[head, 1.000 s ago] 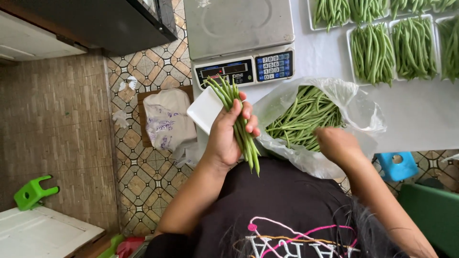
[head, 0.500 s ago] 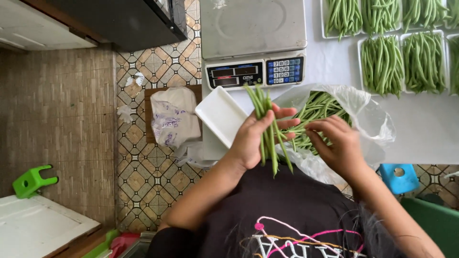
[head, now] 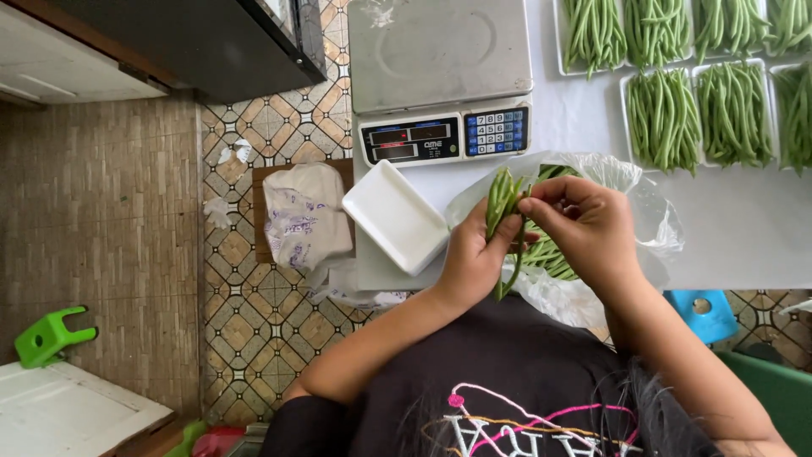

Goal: Sorting and weighing green beans into plastic trays for packaging.

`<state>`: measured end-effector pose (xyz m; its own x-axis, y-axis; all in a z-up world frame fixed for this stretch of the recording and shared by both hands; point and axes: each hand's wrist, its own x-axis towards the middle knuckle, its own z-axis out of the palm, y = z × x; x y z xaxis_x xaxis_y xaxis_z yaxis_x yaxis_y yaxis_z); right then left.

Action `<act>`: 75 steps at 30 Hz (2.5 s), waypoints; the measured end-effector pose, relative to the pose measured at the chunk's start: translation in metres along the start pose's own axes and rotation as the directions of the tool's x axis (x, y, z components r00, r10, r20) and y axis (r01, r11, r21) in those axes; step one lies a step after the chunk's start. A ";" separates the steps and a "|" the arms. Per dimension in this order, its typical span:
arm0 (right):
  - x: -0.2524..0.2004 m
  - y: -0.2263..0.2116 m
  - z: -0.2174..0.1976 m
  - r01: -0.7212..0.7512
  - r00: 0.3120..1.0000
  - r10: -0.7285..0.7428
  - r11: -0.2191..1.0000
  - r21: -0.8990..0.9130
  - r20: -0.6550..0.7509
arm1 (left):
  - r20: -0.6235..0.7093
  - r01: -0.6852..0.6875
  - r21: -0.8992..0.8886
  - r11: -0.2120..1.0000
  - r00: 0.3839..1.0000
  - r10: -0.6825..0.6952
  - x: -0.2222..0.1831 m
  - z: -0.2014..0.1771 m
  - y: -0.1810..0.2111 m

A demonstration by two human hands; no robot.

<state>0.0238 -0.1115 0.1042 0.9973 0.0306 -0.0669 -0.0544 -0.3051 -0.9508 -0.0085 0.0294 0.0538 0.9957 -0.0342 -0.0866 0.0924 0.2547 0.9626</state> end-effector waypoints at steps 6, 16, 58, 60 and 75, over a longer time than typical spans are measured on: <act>0.002 -0.009 0.001 -0.013 0.999 0.010 0.998 0.066 0.047 | 0.057 -0.039 -0.012 0.999 0.998 0.039 -0.003 -0.003 0.005; 0.013 0.005 -0.002 -0.067 0.990 0.043 0.981 0.181 0.135 | 0.125 -0.018 0.015 1.000 0.992 0.016 -0.004 -0.011 0.022; 0.014 0.020 0.007 0.002 0.993 -0.016 0.993 0.114 0.120 | 0.231 -0.016 0.039 0.999 0.973 0.007 0.007 -0.031 0.001; 0.013 0.011 0.011 0.006 0.992 -0.025 0.988 0.157 0.124 | 0.239 -0.006 0.075 0.997 0.971 -0.012 0.007 -0.032 -0.001; 0.007 -0.041 -0.009 0.166 0.949 -0.197 0.976 0.140 0.247 | 0.125 -0.007 0.073 0.997 0.992 -0.003 0.014 -0.033 0.009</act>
<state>0.0333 -0.1077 0.1450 0.9447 0.3243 0.0490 0.1055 -0.1590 -0.9816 0.0069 0.0628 0.0524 0.9863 -0.1551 -0.0564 0.0849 0.1833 0.9794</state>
